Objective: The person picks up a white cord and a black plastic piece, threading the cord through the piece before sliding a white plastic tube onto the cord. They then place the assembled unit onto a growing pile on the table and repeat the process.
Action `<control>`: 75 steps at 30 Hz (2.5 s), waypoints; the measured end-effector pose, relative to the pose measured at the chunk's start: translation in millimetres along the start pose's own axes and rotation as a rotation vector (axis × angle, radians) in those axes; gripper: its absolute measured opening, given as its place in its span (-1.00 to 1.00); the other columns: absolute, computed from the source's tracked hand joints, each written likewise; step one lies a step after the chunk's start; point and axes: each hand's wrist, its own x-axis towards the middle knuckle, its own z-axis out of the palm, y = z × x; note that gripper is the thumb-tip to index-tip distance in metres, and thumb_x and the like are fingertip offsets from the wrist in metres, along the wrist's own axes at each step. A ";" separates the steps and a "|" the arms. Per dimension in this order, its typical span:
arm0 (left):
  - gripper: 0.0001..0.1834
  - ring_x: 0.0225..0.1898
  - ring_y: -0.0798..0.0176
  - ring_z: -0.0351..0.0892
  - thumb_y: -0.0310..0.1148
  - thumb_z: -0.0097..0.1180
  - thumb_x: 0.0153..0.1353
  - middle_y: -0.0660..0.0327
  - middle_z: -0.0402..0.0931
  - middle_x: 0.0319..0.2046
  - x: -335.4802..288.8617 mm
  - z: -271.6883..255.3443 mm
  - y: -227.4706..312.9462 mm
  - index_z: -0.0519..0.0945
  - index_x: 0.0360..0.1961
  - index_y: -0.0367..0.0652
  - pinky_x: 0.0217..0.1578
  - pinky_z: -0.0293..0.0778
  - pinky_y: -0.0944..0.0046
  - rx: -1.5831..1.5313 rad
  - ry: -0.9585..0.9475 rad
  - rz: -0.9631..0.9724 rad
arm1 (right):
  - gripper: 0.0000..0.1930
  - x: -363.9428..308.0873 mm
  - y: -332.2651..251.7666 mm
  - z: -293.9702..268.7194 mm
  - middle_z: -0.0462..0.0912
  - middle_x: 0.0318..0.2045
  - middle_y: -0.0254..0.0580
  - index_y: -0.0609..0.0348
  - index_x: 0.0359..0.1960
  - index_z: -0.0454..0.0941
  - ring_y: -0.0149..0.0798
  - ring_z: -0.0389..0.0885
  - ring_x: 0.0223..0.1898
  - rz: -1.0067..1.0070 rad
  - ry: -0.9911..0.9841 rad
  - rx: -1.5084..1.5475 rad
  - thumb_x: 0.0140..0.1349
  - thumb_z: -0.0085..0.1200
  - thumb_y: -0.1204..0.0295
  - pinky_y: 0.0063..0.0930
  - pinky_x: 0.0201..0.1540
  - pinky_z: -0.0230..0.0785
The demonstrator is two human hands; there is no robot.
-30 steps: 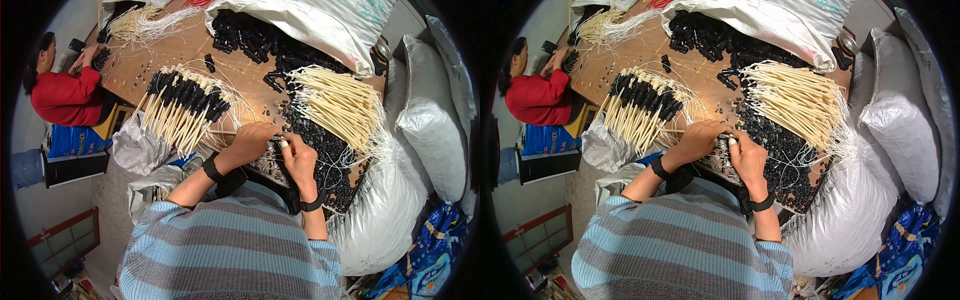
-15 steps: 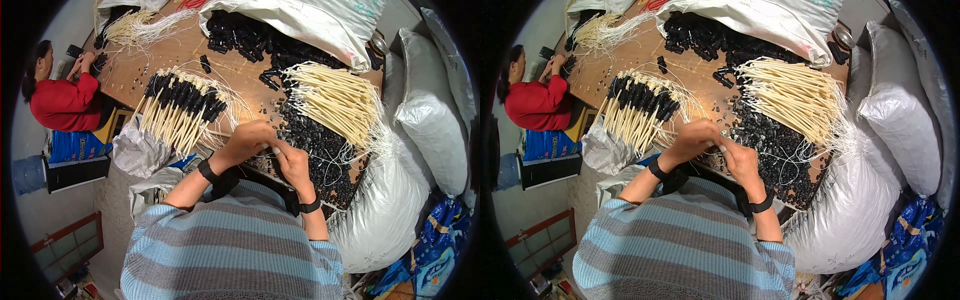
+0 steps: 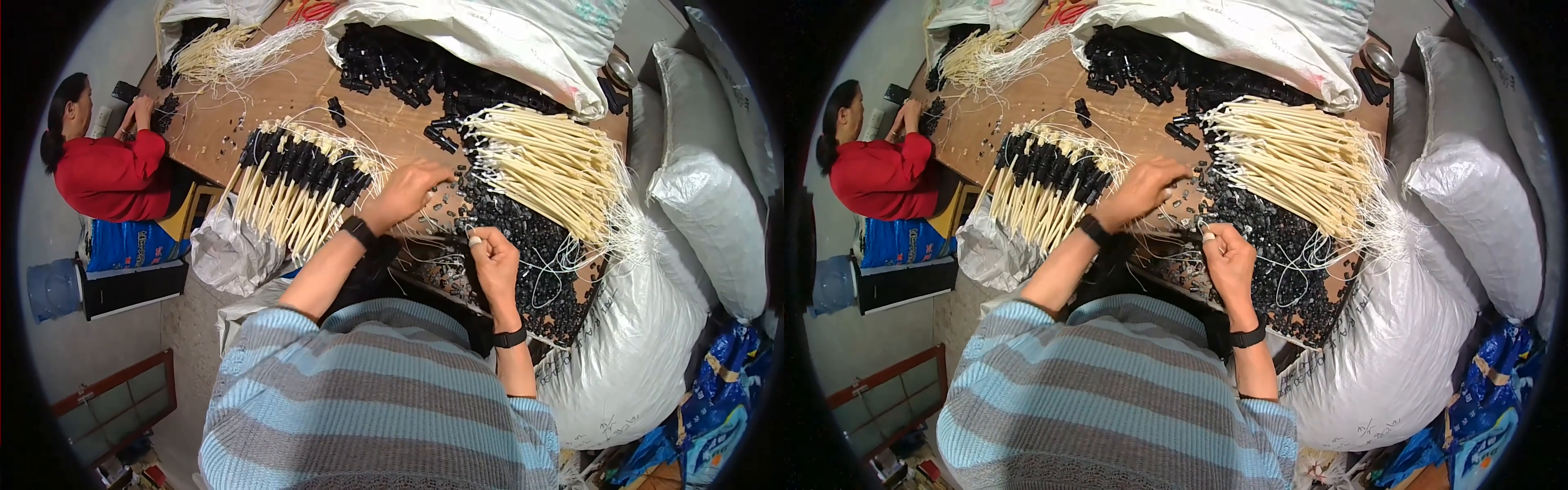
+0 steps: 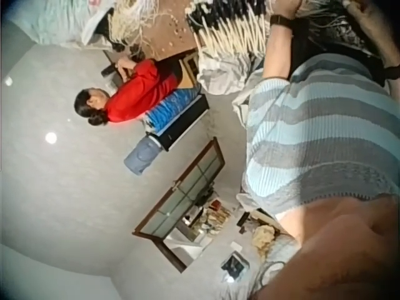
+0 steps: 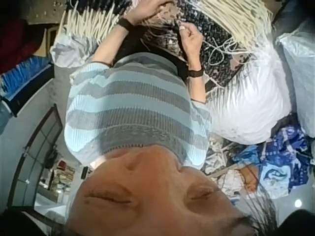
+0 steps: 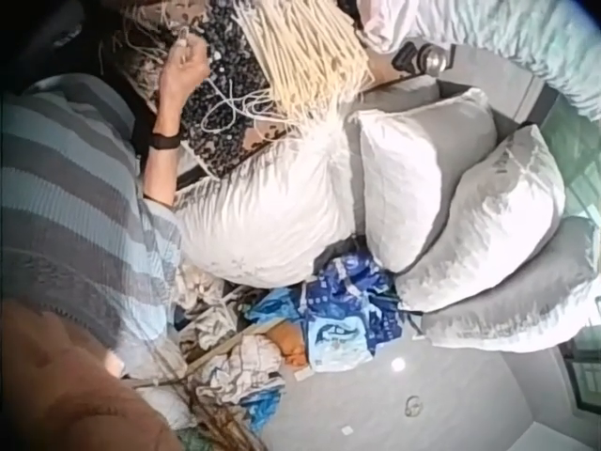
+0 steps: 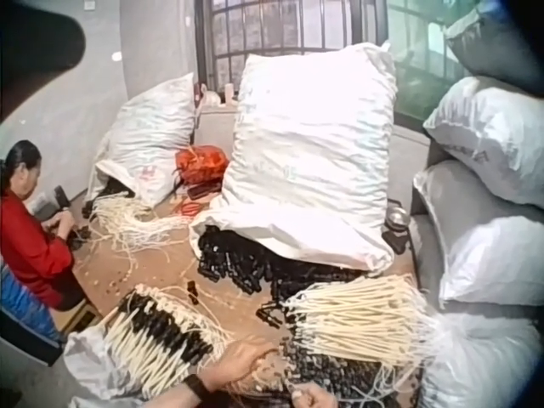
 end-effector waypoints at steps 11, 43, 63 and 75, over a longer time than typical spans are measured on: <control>-0.73 -0.43 0.10 0.52 -0.62 0.16 -0.14 0.21 0.54 -0.44 -10.8 16.5 87.6 0.66 -0.33 -0.14 -0.39 0.47 0.20 -0.300 0.149 0.116 | -0.87 12.0 13.9 2.4 0.45 -0.56 -0.53 0.29 -0.37 0.58 -0.61 0.32 -0.50 0.028 0.010 0.165 0.16 -0.04 0.69 -0.69 -0.45 0.17; -0.59 -0.35 -0.06 0.62 -0.59 0.15 -0.23 0.06 0.64 -0.38 -22.2 -18.7 71.3 0.65 -0.22 -0.13 -0.35 0.54 0.15 -0.157 -0.090 -0.091 | -0.60 -6.5 -26.1 -21.8 0.71 -0.37 -0.11 0.03 -0.03 0.63 -0.22 0.63 -0.56 -0.621 -0.071 -0.432 0.06 0.04 0.60 -0.39 -0.52 0.41; -0.77 -0.10 0.08 0.45 -0.47 0.15 -0.22 0.19 0.55 -0.32 -59.1 -141.0 32.0 0.60 -0.41 -0.16 0.02 0.22 0.04 0.481 0.441 -0.208 | -0.74 29.2 -45.2 24.9 0.63 -0.28 -0.31 0.28 -0.06 0.56 -0.51 0.54 -0.28 -0.301 0.180 -0.018 0.19 0.16 0.61 -0.66 -0.30 0.38; -0.49 0.10 0.09 0.37 -0.38 0.23 -0.13 0.20 0.54 -0.04 -87.4 -156.4 -41.5 0.55 -0.03 -0.08 0.23 0.00 -0.01 0.639 0.582 -0.462 | -0.78 21.6 -50.6 77.0 0.66 -0.29 -0.08 0.25 -0.22 0.62 -0.17 0.60 -0.42 -0.480 -0.340 -0.413 0.06 0.19 0.51 -0.45 -0.34 0.41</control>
